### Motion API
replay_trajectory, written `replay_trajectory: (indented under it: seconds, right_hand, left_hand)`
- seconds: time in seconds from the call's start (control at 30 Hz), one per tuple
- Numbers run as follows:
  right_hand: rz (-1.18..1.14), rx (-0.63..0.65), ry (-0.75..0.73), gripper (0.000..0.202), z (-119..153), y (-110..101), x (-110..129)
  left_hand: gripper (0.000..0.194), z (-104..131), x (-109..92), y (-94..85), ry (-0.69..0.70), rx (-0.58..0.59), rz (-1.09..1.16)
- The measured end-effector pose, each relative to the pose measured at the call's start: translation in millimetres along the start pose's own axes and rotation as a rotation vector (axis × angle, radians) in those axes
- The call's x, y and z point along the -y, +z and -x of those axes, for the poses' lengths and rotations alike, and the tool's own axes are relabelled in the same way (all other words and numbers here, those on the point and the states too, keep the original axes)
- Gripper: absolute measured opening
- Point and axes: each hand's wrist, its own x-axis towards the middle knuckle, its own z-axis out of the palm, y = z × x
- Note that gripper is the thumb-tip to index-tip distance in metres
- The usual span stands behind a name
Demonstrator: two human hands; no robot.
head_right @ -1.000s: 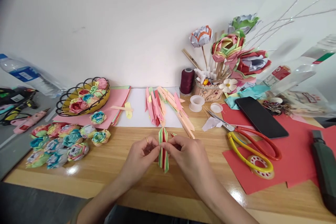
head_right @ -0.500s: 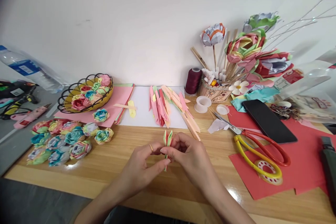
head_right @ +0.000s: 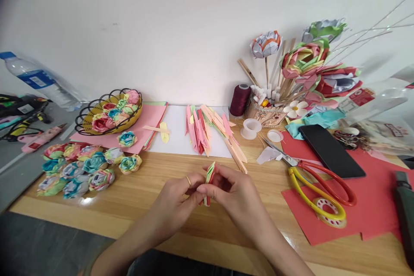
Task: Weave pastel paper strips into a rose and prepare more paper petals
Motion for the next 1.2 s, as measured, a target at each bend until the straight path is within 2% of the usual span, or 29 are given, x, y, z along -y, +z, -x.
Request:
replay_trajectory:
  seconds: [0.1, 0.23, 0.43, 0.57, 0.7, 0.83, 1.0, 1.1, 1.2]
  right_hand:
    - [-0.090, 0.020, 0.015, 0.026, 0, -2, 2]
    - [-0.153, -0.034, 0.025, 0.026, -1, 1, 5]
    - [-0.025, -0.132, -0.025, 0.025, -2, 3, 10]
    - [0.060, -0.133, -0.073, 0.030, -3, 2, 5]
    - [0.123, -0.135, -0.092, 0.032, -3, 0, -4]
    - [0.177, -0.148, -0.089, 0.031, -2, -1, -7]
    - [0.031, -0.112, -0.045, 0.028, -2, 3, -4]
    - [-0.070, -0.104, -0.004, 0.030, -3, 6, -4]
    - [-0.103, -0.098, 0.003, 0.034, -2, 6, -5]
  left_hand:
    - [0.017, 0, -2, 0.3, -0.017, -0.006, -0.039]
    - [0.021, -2, -8, 3.0, -0.063, -0.036, -0.089]
    - [0.026, -6, -12, 11.4, -0.185, -0.003, -0.316]
    - [0.028, -7, -13, 12.2, -0.245, 0.006, -0.319]
    - [0.032, -6, -17, 8.6, -0.233, 0.034, -0.280]
    - [0.039, -6, -19, 10.4, -0.230, 0.070, -0.403]
    - [0.038, -10, -18, 22.4, -0.285, 0.076, -0.588]
    - [0.040, -10, -18, 25.7, -0.275, 0.040, -0.559]
    - [0.041, -6, -17, 17.8, -0.160, 0.004, -0.341]
